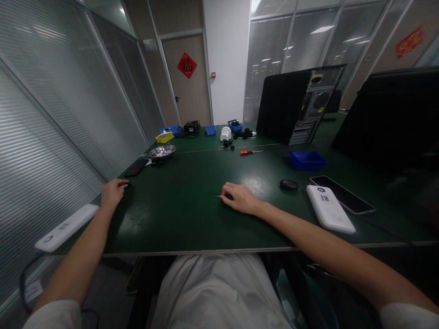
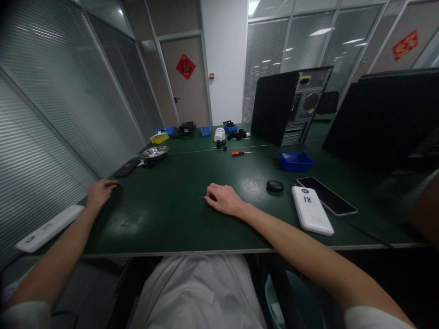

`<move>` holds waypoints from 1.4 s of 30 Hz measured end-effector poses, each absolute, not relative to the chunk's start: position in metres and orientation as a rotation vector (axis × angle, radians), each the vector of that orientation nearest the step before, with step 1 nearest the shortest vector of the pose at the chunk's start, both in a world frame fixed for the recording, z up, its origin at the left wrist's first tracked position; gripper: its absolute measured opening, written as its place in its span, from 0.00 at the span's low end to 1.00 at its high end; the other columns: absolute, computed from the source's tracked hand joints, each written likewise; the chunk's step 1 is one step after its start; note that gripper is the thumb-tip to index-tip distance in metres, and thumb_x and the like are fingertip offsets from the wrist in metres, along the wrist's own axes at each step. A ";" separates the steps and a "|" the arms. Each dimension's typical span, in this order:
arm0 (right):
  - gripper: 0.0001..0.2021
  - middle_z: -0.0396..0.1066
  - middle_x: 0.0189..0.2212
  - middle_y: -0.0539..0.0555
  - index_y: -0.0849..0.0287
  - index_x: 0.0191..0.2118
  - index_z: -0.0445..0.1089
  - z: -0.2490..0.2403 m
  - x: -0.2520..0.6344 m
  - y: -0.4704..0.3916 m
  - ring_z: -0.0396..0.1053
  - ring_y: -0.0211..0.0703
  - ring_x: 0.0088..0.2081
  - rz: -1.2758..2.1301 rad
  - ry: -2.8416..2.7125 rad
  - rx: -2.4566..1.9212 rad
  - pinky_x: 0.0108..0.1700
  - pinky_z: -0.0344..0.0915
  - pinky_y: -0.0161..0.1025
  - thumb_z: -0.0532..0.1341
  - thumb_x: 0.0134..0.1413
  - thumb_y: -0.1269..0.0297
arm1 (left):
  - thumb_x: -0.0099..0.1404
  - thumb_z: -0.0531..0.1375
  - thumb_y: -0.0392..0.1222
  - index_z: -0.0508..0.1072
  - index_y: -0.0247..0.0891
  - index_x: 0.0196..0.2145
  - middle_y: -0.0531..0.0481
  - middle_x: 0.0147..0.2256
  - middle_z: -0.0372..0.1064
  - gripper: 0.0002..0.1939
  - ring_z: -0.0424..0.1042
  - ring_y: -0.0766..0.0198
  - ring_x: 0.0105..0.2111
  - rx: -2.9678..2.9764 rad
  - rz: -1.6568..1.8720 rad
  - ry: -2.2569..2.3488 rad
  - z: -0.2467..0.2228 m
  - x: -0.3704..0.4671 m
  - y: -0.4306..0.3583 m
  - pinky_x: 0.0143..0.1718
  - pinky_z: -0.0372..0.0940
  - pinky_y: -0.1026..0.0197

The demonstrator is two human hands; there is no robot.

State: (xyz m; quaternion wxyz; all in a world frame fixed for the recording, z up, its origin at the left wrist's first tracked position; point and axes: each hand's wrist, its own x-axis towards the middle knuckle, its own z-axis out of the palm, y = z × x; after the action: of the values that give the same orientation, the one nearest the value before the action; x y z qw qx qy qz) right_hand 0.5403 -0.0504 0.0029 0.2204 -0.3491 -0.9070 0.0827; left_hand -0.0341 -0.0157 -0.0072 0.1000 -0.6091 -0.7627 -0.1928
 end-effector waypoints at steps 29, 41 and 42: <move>0.07 0.71 0.40 0.52 0.57 0.41 0.70 0.005 0.541 -0.051 0.67 0.39 0.36 0.244 -2.516 -0.972 0.36 0.56 0.36 0.59 0.68 0.60 | 0.67 0.53 0.37 0.79 0.29 0.49 0.30 0.52 0.72 0.20 0.71 0.41 0.52 -1.817 -0.301 -2.182 -0.008 -0.029 -0.012 0.55 0.65 0.46; 0.07 0.71 0.39 0.51 0.57 0.40 0.70 0.004 0.541 -0.050 0.67 0.38 0.35 0.230 -2.508 -0.956 0.35 0.55 0.36 0.59 0.67 0.60 | 0.69 0.51 0.38 0.79 0.30 0.50 0.31 0.52 0.72 0.21 0.72 0.42 0.52 -1.748 -0.274 -2.217 -0.008 -0.024 -0.016 0.55 0.65 0.46; 0.07 0.71 0.39 0.51 0.57 0.41 0.70 0.004 0.541 -0.050 0.67 0.38 0.35 0.233 -2.510 -0.954 0.36 0.55 0.36 0.59 0.67 0.60 | 0.69 0.52 0.38 0.79 0.30 0.50 0.31 0.52 0.72 0.20 0.71 0.42 0.52 -1.745 -0.281 -2.220 -0.007 -0.024 -0.016 0.55 0.65 0.46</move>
State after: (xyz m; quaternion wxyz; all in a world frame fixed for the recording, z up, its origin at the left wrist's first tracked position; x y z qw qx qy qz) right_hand 0.5411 -0.0505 0.0041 0.2212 -0.3452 -0.9082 0.0843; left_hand -0.0236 -0.0164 -0.0072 0.1511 -0.6078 -0.7734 -0.0979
